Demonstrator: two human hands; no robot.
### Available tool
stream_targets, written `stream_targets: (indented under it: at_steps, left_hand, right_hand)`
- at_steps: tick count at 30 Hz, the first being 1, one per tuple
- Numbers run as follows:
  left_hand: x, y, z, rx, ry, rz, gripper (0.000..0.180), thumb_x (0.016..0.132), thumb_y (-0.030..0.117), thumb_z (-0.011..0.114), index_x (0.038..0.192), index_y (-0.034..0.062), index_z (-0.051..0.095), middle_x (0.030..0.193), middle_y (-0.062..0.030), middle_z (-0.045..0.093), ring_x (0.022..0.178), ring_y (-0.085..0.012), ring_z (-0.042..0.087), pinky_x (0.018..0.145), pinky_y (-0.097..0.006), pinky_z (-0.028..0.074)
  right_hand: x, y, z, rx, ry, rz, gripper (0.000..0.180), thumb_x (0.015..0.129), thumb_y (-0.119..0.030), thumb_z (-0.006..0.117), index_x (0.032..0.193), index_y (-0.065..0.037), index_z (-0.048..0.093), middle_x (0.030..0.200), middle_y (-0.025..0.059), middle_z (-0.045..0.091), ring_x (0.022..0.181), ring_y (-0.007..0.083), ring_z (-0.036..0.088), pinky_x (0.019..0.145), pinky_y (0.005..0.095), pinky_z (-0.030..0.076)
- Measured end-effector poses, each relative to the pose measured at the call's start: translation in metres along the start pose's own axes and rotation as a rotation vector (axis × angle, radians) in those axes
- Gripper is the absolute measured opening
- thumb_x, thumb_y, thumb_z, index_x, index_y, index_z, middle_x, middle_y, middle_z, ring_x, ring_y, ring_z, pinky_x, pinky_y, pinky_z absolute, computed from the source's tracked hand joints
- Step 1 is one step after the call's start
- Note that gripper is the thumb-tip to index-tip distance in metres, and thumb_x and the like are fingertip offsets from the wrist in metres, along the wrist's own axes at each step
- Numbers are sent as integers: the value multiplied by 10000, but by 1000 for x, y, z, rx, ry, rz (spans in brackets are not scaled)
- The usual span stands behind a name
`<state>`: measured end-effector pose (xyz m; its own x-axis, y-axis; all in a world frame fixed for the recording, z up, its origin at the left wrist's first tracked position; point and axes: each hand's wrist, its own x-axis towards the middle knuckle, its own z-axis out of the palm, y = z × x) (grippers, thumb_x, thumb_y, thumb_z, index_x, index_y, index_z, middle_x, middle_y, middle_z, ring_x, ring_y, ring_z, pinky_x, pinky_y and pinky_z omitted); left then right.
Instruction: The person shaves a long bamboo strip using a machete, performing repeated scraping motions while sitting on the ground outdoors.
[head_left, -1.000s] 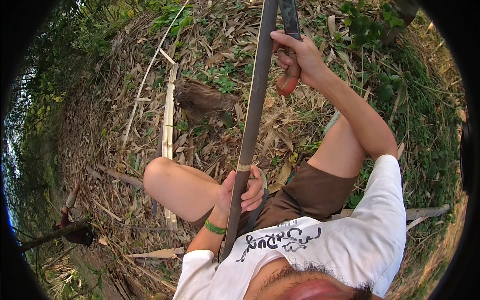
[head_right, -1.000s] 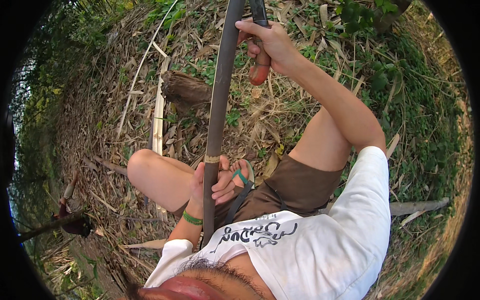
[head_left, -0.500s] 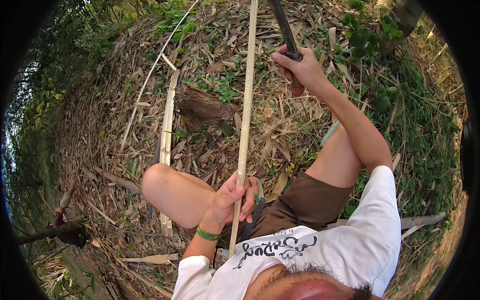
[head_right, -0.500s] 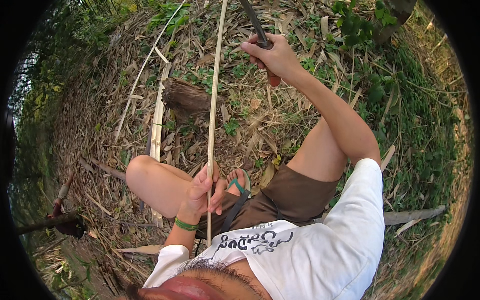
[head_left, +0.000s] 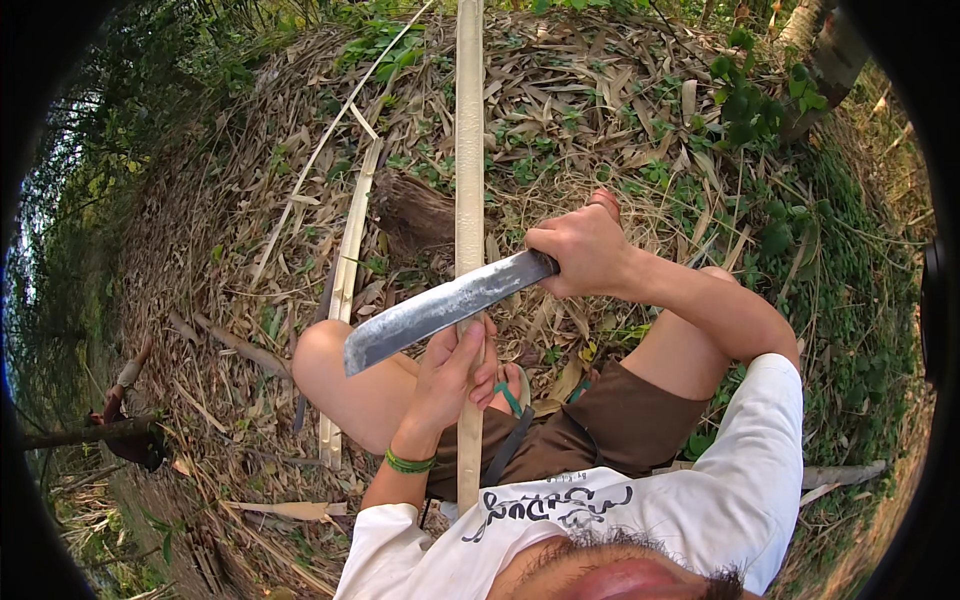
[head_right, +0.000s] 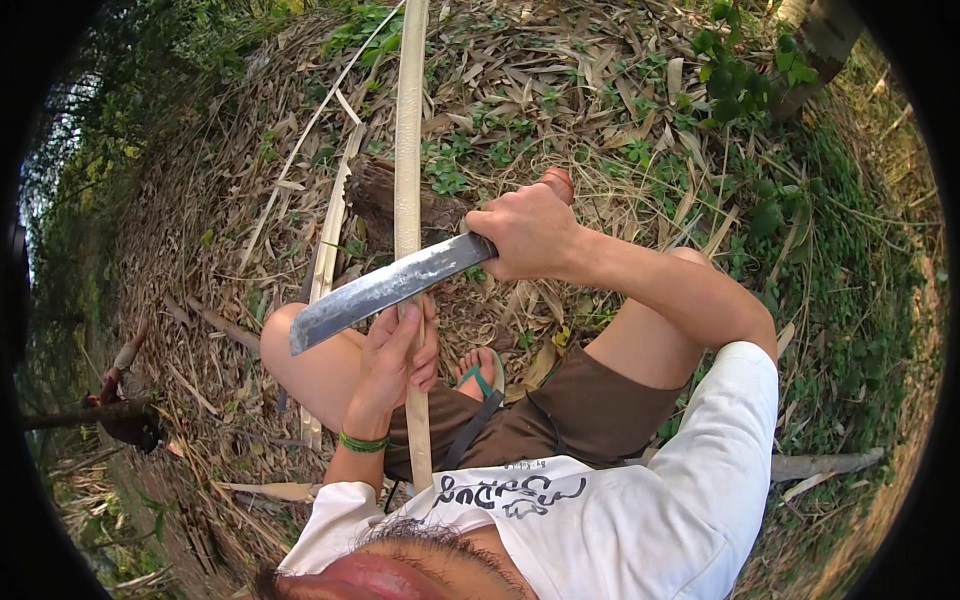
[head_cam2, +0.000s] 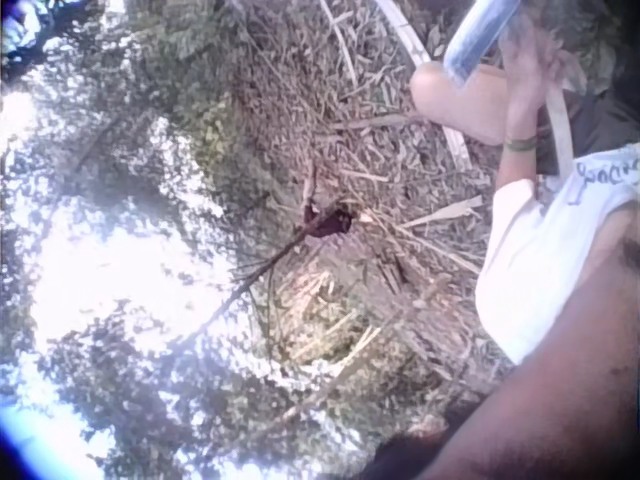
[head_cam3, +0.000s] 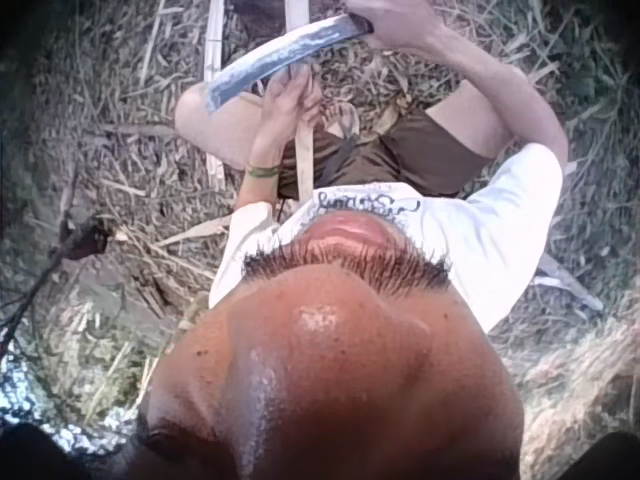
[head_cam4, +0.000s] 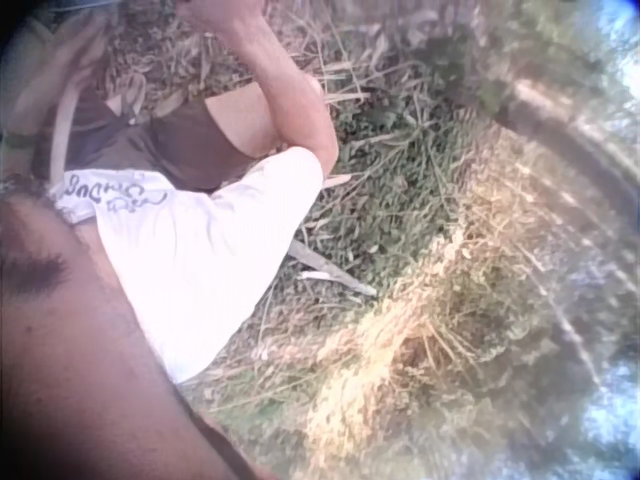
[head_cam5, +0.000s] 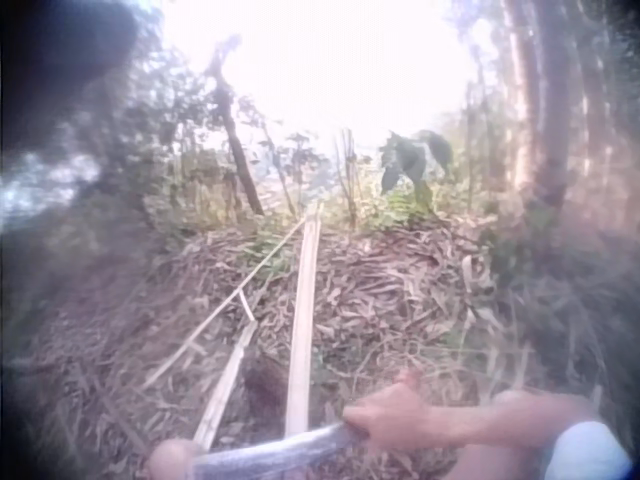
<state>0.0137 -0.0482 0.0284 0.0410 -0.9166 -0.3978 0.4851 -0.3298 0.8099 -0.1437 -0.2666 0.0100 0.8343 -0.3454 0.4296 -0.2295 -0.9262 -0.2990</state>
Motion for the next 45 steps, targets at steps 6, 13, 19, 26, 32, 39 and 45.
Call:
stream_targets:
  at_steps: [6, 13, 19, 26, 32, 39, 45]
  left_hand:
    - [-13, -1, -3, -52, -33, -11, 260, 1094, 354, 416, 1049, 99, 437, 547, -1, 374, 366, -88, 325, 341, -237, 329]
    - [-21, -9, 1, -60, -66, -24, 261, 1096, 357, 410, 1037, 105, 436, 538, 1, 360, 358, -84, 307, 334, -233, 314]
    - [-14, -1, -4, -81, -32, -22, 258, 1095, 363, 410, 1037, 111, 429, 536, 6, 358, 353, -80, 302, 331, -234, 308]
    - [-28, -10, 1, -111, -107, -75, 278, 1082, 383, 441, 1028, 111, 421, 521, -4, 367, 346, -87, 301, 324, -244, 302]
    - [-20, -7, -4, -60, -83, -16, 272, 1082, 379, 443, 1028, 113, 420, 521, 0, 357, 349, -86, 307, 322, -248, 306]
    - [-33, -9, -7, -115, -115, -63, 255, 1088, 365, 428, 1028, 117, 416, 520, -1, 354, 349, -91, 311, 321, -249, 309]
    - [-51, -21, -9, -71, -187, -151, 254, 1088, 366, 425, 1029, 120, 416, 523, -7, 356, 350, -92, 302, 324, -249, 302]
  right_hand:
    - [11, 18, -12, -134, 20, 145, 174, 697, -234, 717, 712, -85, 629, 604, 92, 633, 567, 308, 665, 539, 438, 521]
    - [17, 55, -27, -140, 81, 343, 241, 795, -291, 702, 730, -62, 661, 599, 127, 646, 561, 319, 668, 558, 458, 537]
    - [15, -2, -14, -77, -151, 70, 234, 783, -296, 713, 741, -72, 661, 627, 117, 662, 613, 321, 686, 590, 452, 552]
    - [18, 67, -31, -101, 59, 392, 237, 748, -297, 738, 724, -80, 644, 633, 110, 650, 624, 322, 682, 610, 464, 547]
    - [11, 8, -27, -161, -106, 99, 202, 661, -245, 733, 704, -90, 610, 642, 83, 646, 617, 312, 677, 565, 447, 517]
    - [17, 65, -30, -233, 82, 280, 216, 735, -304, 703, 733, -90, 672, 633, 93, 649, 629, 308, 684, 606, 442, 541]
    - [15, 132, -63, -258, 139, 526, 252, 817, -333, 679, 784, -85, 710, 644, 126, 666, 618, 346, 677, 639, 459, 552]
